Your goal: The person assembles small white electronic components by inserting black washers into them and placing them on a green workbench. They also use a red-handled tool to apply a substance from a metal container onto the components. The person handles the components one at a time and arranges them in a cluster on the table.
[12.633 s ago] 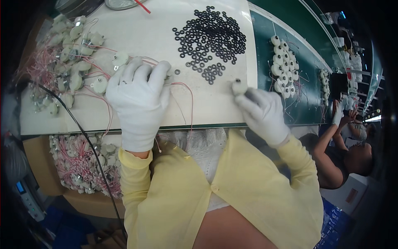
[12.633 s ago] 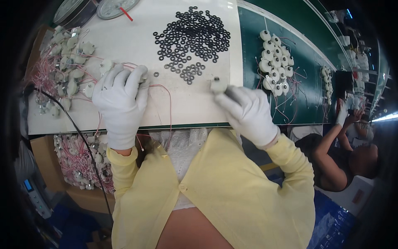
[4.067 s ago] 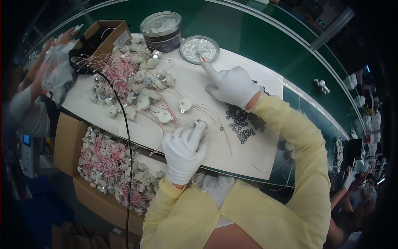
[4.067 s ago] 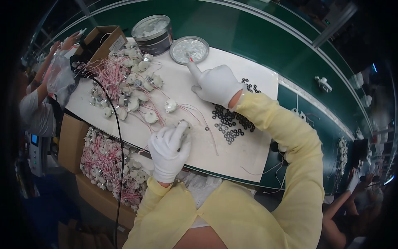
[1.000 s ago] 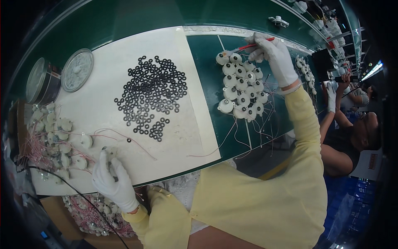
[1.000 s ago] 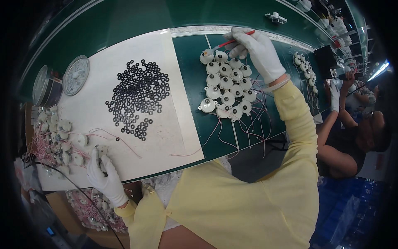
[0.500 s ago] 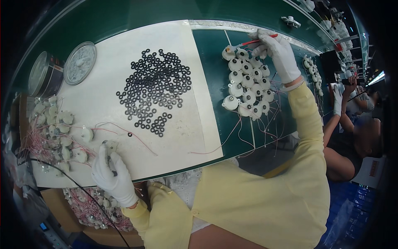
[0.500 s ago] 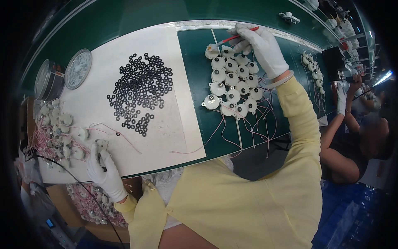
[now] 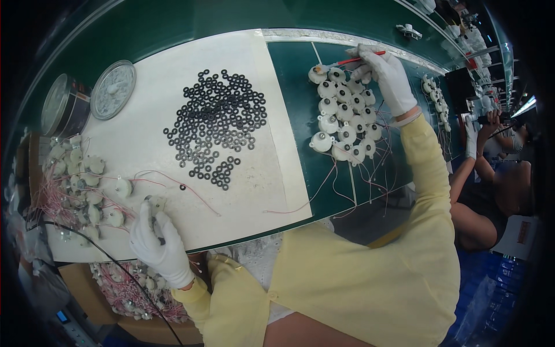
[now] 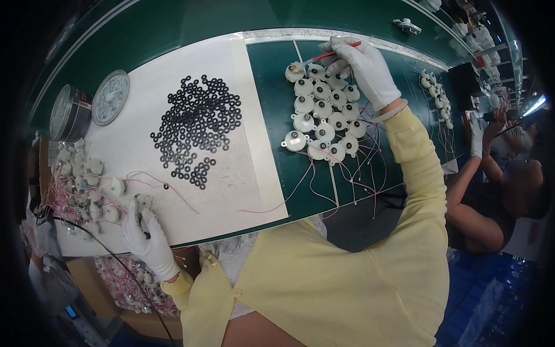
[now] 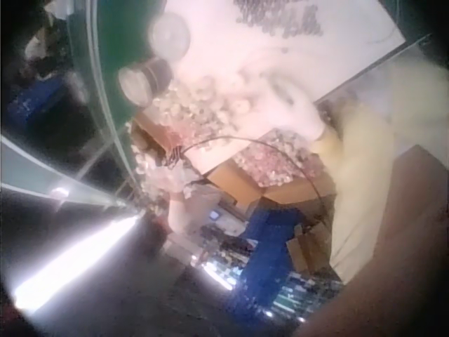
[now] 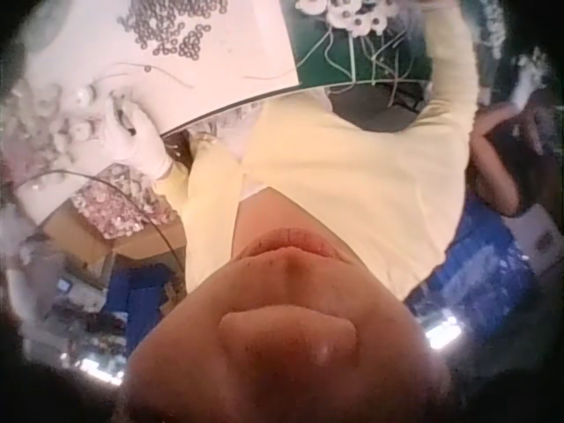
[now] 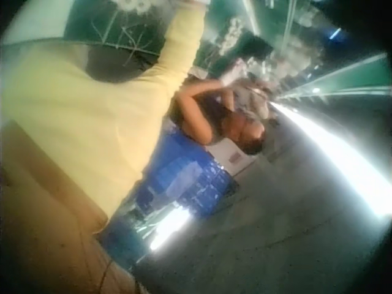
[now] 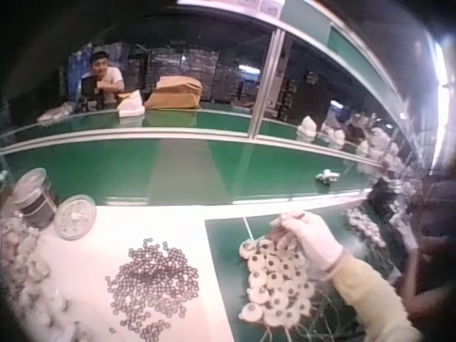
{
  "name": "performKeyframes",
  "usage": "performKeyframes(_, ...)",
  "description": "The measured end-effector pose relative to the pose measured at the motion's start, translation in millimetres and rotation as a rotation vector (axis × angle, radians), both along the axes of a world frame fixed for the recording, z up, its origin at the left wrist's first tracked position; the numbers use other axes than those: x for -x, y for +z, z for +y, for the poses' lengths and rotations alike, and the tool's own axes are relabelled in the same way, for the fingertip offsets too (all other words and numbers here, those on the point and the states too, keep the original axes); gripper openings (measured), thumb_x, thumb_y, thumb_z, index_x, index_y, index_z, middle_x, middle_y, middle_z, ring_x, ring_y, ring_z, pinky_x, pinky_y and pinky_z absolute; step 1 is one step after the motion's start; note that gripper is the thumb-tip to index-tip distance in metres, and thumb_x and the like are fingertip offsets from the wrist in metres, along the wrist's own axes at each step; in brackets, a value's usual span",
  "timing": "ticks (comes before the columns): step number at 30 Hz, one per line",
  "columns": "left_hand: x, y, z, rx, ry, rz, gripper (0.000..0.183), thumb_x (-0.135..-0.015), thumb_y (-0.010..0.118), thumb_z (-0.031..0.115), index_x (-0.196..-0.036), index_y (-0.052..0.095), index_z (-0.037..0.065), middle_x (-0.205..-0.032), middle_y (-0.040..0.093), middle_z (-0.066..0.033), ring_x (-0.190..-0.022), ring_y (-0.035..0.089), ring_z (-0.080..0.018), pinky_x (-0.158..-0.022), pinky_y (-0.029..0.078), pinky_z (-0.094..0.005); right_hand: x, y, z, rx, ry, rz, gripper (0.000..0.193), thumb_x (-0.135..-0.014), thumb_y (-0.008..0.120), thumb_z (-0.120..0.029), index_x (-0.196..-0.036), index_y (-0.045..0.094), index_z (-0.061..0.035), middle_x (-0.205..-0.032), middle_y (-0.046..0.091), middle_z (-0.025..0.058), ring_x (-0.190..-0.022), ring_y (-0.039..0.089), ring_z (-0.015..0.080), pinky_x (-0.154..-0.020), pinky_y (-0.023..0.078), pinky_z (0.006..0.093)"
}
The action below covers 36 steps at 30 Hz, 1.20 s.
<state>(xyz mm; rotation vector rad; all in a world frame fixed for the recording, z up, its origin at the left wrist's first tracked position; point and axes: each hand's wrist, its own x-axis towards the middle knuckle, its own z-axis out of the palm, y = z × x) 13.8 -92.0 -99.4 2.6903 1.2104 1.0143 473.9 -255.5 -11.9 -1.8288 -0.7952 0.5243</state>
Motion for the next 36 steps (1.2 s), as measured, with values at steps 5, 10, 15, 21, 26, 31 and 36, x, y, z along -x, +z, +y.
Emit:
performKeyframes(5, 0.3, -1.7, 0.8, -0.011, -0.005, -0.004, 0.038, -0.086, 0.071, 0.002, -0.124, 0.066, 0.001, -0.111, 0.070, -0.0128, -0.097, 0.062, -0.0328, -0.085, 0.048, -0.0437, -15.2, -1.7, -15.4, -0.017, -0.012, 0.022, 0.033, -0.103, 0.053, -0.023, -0.117, 0.067, 0.0029, -0.103, 0.073, 0.0149, -0.074, 0.068, 0.0130, -0.063, 0.047, 0.0228)
performKeyframes(10, -1.1, -2.4, 1.7, -0.039, -0.019, -0.010, 0.038, -0.086, 0.071, 0.001, -0.124, 0.065, 0.001, -0.110, 0.069, -0.0126, -0.096, 0.062, -0.0326, -0.084, 0.049, -0.0439, -11.3, 1.6, -28.3, -0.064, -0.071, 0.011, 0.034, -0.102, 0.053, -0.023, -0.116, 0.069, 0.0032, -0.095, 0.074, 0.0126, -0.074, 0.069, 0.0131, -0.063, 0.046, 0.0222)
performKeyframes(15, -1.2, 0.5, 0.6, -0.022, -0.009, -0.006, 0.037, -0.087, 0.070, 0.000, -0.123, 0.066, 0.000, -0.109, 0.069, -0.0127, -0.096, 0.062, -0.0323, -0.083, 0.049, -0.0436, -9.6, -2.8, -29.2, -0.071, -0.081, 0.030, 0.034, -0.101, 0.052, -0.023, -0.116, 0.070, 0.0031, -0.093, 0.074, 0.0115, -0.073, 0.069, 0.0130, -0.062, 0.046, 0.0223)
performKeyframes(21, -2.0, -0.7, 1.4, -0.038, -0.018, -0.005, 0.037, -0.086, 0.070, -0.001, -0.122, 0.065, 0.000, -0.109, 0.069, -0.0133, -0.096, 0.062, -0.0326, -0.083, 0.049, -0.0436, -8.1, -7.5, -32.5, -0.038, -0.077, 0.026, 0.033, -0.104, 0.052, -0.027, -0.115, 0.070, -0.0007, -0.093, 0.073, 0.0099, -0.072, 0.067, 0.0097, -0.060, 0.042, 0.0196)
performKeyframes(26, -1.9, -1.9, 2.1, -0.050, -0.019, 0.000, 0.037, -0.086, 0.070, -0.002, -0.122, 0.065, 0.000, -0.109, 0.069, -0.0137, -0.096, 0.062, -0.0327, -0.082, 0.049, -0.0438, -7.7, -9.2, -37.0, -0.042, -0.107, 0.034, 0.034, -0.104, 0.053, -0.028, -0.114, 0.070, -0.0009, -0.093, 0.073, 0.0099, -0.071, 0.066, 0.0093, -0.060, 0.041, 0.0190)
performKeyframes(31, -1.6, -1.2, 1.3, -0.048, -0.011, 0.000, 0.036, -0.086, 0.070, -0.002, -0.122, 0.065, 0.000, -0.108, 0.069, -0.0138, -0.095, 0.063, -0.0326, -0.082, 0.049, -0.0437, -15.4, -10.1, -46.3, -0.069, -0.114, 0.038, 0.034, -0.104, 0.053, -0.027, -0.116, 0.068, 0.0002, -0.095, 0.073, 0.0114, -0.072, 0.067, 0.0104, -0.061, 0.044, 0.0199)
performKeyframes(36, -0.4, -1.5, 1.0, -0.050, -0.012, 0.000, 0.035, -0.086, 0.070, -0.001, -0.121, 0.066, 0.000, -0.109, 0.069, -0.0135, -0.095, 0.063, -0.0323, -0.082, 0.049, -0.0434, -3.6, -3.6, -42.6, -0.130, -0.077, 0.088, 0.034, -0.104, 0.053, -0.025, -0.117, 0.068, 0.0024, -0.096, 0.074, 0.0129, -0.072, 0.068, 0.0113, -0.060, 0.046, 0.0208)
